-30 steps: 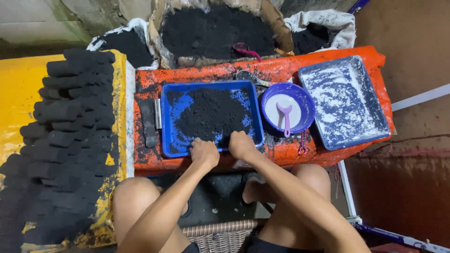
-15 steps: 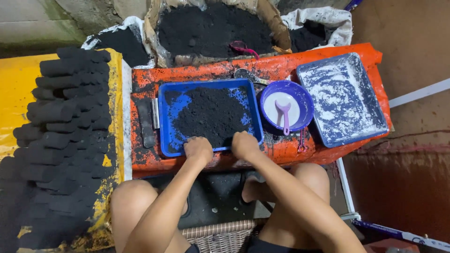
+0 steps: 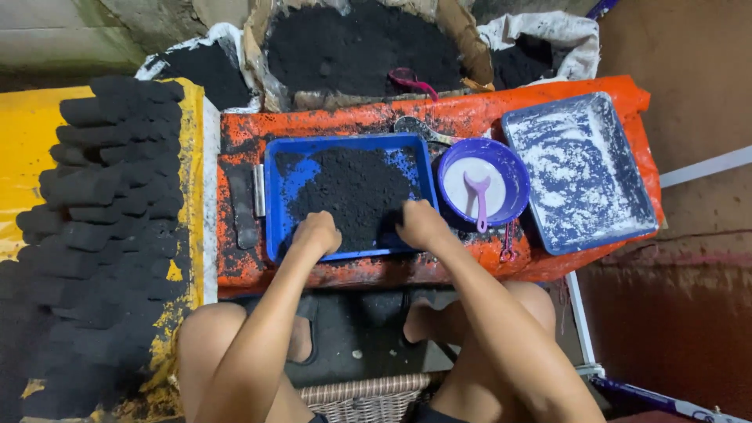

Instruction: The person mixes a black granular substance in a blue tray by hand. They scoop a white liquid from a purple bowl using a pink spoon and pour it into the tray, then continue mixing the wet mixture with both hands.

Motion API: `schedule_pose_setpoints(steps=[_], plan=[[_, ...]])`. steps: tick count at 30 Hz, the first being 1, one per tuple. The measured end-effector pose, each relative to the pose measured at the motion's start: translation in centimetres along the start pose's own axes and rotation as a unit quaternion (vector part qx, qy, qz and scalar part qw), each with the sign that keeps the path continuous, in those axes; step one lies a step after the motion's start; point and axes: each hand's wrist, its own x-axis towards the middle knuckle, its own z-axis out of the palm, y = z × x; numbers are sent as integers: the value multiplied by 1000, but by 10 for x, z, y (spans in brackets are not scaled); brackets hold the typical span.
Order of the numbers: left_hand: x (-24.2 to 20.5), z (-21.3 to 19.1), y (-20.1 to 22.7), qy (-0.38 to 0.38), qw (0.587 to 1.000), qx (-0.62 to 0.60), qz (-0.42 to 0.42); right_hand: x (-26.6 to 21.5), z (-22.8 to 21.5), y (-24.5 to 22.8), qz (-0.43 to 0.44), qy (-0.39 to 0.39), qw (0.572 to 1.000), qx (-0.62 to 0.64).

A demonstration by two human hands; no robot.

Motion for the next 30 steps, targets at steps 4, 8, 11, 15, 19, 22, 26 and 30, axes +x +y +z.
schedule_pose_setpoints(steps=[4,8,11,15,19,22,26,30], plan=[[-20,-7,10,-27,997,67,-11,5,20,10,-3,-98,990,-105],[-22,-1,13,-72,995,73,4,19,51,-2,-38,-71,989,-128],[-21,0,16,-89,995,45,28,14,53,-26,-58,-49,993,-85],[0,13,6,-50,995,-66,63,31,62,-21,-59,-8,995,82],[-29,-26,12,50,997,-30,53,6,13,-19,-81,20,993,83],[-34,-24,5,90,980,168,58,-8,1,-9,-111,44,989,-85],[-25,-17,-8,71,970,192,133,-1,5,-4,-166,7,980,-114],[-13,-18,-20,83,946,217,226,10,10,-15,-221,15,961,-167]])
